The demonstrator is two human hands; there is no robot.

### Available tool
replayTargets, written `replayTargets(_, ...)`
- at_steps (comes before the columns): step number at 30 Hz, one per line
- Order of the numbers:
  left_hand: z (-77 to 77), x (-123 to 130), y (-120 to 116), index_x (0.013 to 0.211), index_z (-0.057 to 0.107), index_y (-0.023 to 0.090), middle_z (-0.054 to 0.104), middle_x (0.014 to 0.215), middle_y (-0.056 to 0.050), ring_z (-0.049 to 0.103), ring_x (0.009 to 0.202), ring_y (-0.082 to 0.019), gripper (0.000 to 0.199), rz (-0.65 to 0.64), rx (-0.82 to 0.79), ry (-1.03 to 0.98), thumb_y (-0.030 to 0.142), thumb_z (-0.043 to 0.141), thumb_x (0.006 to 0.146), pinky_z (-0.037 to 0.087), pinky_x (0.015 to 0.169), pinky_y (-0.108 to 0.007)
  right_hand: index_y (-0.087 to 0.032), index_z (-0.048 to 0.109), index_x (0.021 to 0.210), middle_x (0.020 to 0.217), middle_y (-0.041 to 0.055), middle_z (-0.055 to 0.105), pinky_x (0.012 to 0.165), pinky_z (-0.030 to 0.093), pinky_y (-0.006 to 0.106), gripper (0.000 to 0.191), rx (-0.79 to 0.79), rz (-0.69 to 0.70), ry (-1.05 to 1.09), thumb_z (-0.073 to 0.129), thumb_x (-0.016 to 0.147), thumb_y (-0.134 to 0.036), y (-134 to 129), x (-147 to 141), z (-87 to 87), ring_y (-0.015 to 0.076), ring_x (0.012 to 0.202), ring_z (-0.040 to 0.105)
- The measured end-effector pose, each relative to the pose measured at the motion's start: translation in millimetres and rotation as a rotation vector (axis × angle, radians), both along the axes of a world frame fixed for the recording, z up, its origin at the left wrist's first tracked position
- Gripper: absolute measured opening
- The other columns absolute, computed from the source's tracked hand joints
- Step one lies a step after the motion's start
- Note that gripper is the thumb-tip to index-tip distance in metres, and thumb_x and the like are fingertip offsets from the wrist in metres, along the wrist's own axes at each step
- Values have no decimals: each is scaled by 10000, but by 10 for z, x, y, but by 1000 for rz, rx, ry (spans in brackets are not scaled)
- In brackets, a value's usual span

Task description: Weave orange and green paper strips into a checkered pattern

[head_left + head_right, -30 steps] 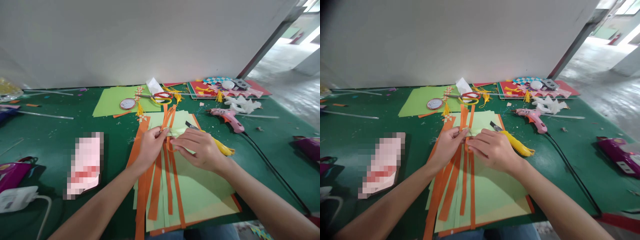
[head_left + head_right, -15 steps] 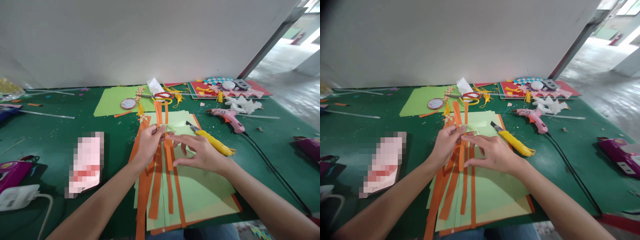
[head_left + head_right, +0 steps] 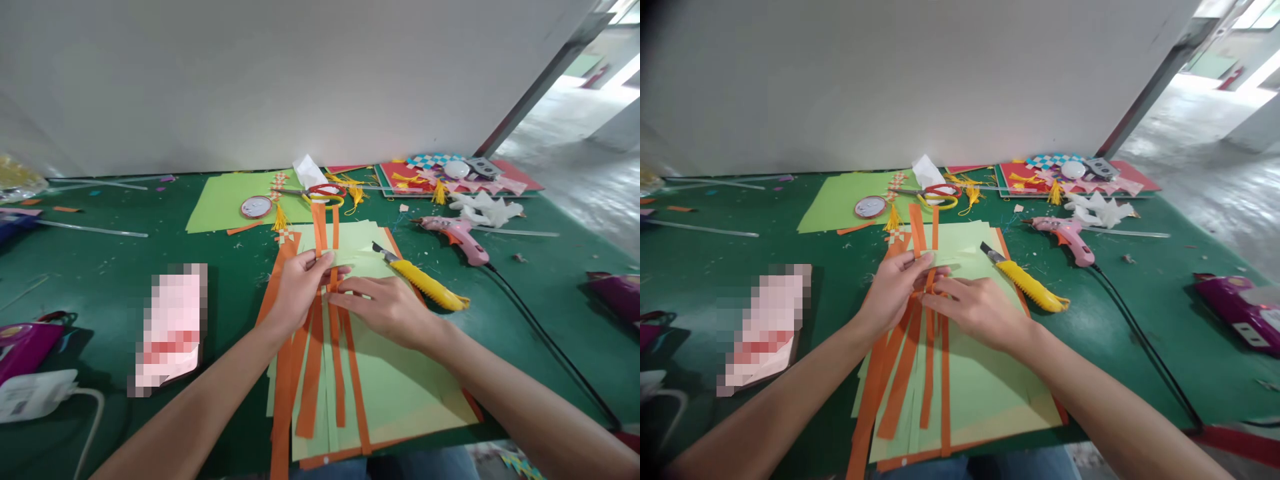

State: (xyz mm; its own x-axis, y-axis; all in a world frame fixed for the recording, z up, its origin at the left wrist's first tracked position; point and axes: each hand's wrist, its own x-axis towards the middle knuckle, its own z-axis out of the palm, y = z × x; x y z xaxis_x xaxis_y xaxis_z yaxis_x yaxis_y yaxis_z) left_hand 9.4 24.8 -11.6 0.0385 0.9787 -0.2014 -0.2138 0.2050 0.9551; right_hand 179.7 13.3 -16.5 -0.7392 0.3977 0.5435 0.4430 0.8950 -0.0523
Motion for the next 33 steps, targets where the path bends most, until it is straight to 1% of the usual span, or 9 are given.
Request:
replayTargets(6, -48, 7, 9, 683, 574, 151, 628, 687, -19, 688, 718, -193, 316, -7, 2, 32, 411, 742, 748, 531, 632, -281, -134, 678, 959, 975, 84, 730, 672, 554, 258, 243, 4, 23, 38, 451, 934, -51, 5, -16, 4, 167, 862, 694)
replayTargets(10, -61, 6, 15, 627, 542, 151, 557, 608, 26, 607, 626, -127, 357, 3, 41, 50, 422, 750, 733, 517, 635, -259, -161, 679, 915, 924, 66, 731, 721, 550, 269, 184, -147, 13, 174, 498, 950, -151, -8, -52, -25, 157, 851, 685)
replayTargets(13, -46, 5, 7, 606, 528, 153, 547, 594, 38, 568, 595, -106, 368, -1, 59, 27, 411, 764, 723, 510, 629, -249, -176, 657, 856, 841, 43, 708, 652, 517, 257, 136, -387, -91, 315, 551, 932, -215, -19, -91, -5, 138, 731, 642)
replayTargets(17, -21, 7, -7, 686, 613, 152, 653, 706, -3, 631, 675, -134, 281, -12, 59, -17, 389, 746, 756, 524, 693, -268, -179, 596, 731, 646, -3, 602, 515, 419, 239, 192, -847, -285, 497, 578, 898, -271, -16, -123, 76, 110, 553, 532)
replayTargets(20, -19, 7, -9, 793, 670, 155, 701, 792, -39, 687, 765, -183, 248, 4, 70, -56, 394, 735, 768, 532, 756, -307, -177, 577, 710, 580, -23, 567, 503, 395, 240, 255, -1170, -304, 645, 598, 879, -366, 2, -124, 104, 103, 499, 514)
replayTargets(23, -24, 5, -5, 754, 641, 160, 697, 774, -38, 715, 846, -230, 254, 41, 86, -104, 396, 733, 770, 534, 762, -322, -171, 588, 703, 516, -35, 552, 458, 318, 227, 329, -1360, -303, 711, 602, 865, -457, 12, -128, 88, 85, 441, 463)
replayTargets(26, -16, 7, -4, 724, 605, 165, 685, 750, -27, 721, 856, -242, 268, 54, 65, -114, 392, 743, 760, 533, 731, -310, -161, 622, 708, 500, -32, 552, 448, 266, 224, 371, -1452, -315, 662, 609, 848, -504, 9, -139, 69, 82, 446, 444)
replayTargets(29, -3, 11, -16, 752, 614, 170, 678, 759, -23, 713, 802, -219, 264, 43, 63, -87, 401, 743, 755, 524, 701, -294, -154, 621, 660, 503, -31, 540, 464, 266, 227, 391, -1465, -316, 587, 625, 835, -504, 9, -138, 60, 76, 464, 436)
replayTargets(33, -4, 10, -39, 620, 509, 176, 532, 605, 36, 580, 586, -123, 359, 26, 133, 65, 423, 724, 768, 495, 629, -260, -155, 611, 655, 512, -37, 533, 467, 255, 231, 386, -1490, -298, 592, 659, 800, -510, 28, -115, 52, 72, 465, 416)
